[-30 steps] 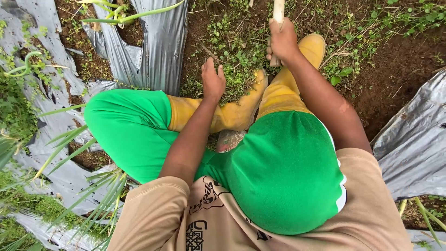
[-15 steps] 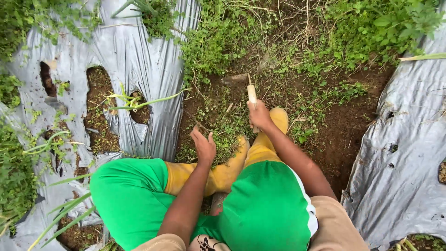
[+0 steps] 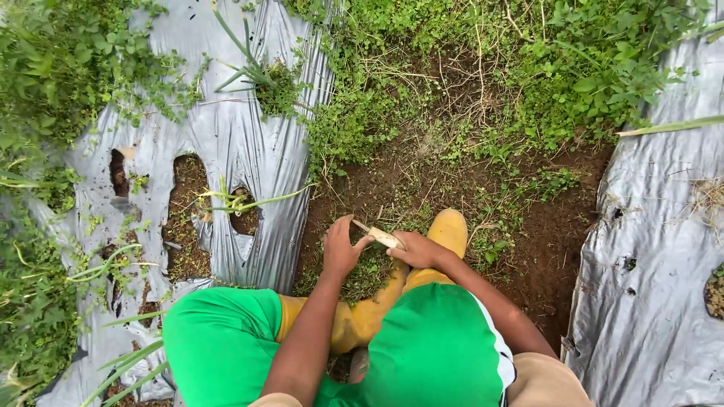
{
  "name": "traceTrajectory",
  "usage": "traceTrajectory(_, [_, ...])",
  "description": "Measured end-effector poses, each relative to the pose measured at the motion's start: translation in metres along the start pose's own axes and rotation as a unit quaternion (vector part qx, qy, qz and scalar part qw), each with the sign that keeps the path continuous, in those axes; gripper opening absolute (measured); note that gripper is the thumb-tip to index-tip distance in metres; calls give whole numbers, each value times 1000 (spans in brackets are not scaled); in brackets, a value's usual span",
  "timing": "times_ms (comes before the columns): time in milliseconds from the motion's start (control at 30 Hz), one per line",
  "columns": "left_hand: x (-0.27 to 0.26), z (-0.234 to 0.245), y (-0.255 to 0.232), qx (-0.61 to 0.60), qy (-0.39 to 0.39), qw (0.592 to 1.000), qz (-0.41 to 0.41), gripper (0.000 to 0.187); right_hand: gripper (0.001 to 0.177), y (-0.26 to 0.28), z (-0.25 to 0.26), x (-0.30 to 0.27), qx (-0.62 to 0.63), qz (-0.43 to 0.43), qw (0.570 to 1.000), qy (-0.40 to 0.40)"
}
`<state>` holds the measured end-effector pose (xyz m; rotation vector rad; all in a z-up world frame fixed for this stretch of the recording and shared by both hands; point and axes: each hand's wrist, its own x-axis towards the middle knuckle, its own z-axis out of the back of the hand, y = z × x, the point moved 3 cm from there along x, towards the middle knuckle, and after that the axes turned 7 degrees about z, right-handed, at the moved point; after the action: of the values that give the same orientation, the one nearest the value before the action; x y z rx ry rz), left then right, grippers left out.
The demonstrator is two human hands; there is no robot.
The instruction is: The person sits cross-legged in a garden and uses a small hand hoe to loosen soil and remove weeds from between rows of plants. They gather the uprooted weeds by hand and toss them aside, repeating the process along the planting rows.
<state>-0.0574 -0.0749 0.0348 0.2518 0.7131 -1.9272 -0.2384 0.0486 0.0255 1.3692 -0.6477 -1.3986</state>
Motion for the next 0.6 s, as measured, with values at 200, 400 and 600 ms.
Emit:
traceTrajectory(200, [4,-18,49,-93,-10,996,12,46,34,13,0,-13,-2,13,1000,-27])
traceTrajectory(400, [-10,0,42,-148,3,988,52,33,32,22,6,-14,-55,15,998,-27])
traceTrajectory(600, [-10,-9,54,-188,21,977,101,29,30,26,13,-20,-55,19,995,-85])
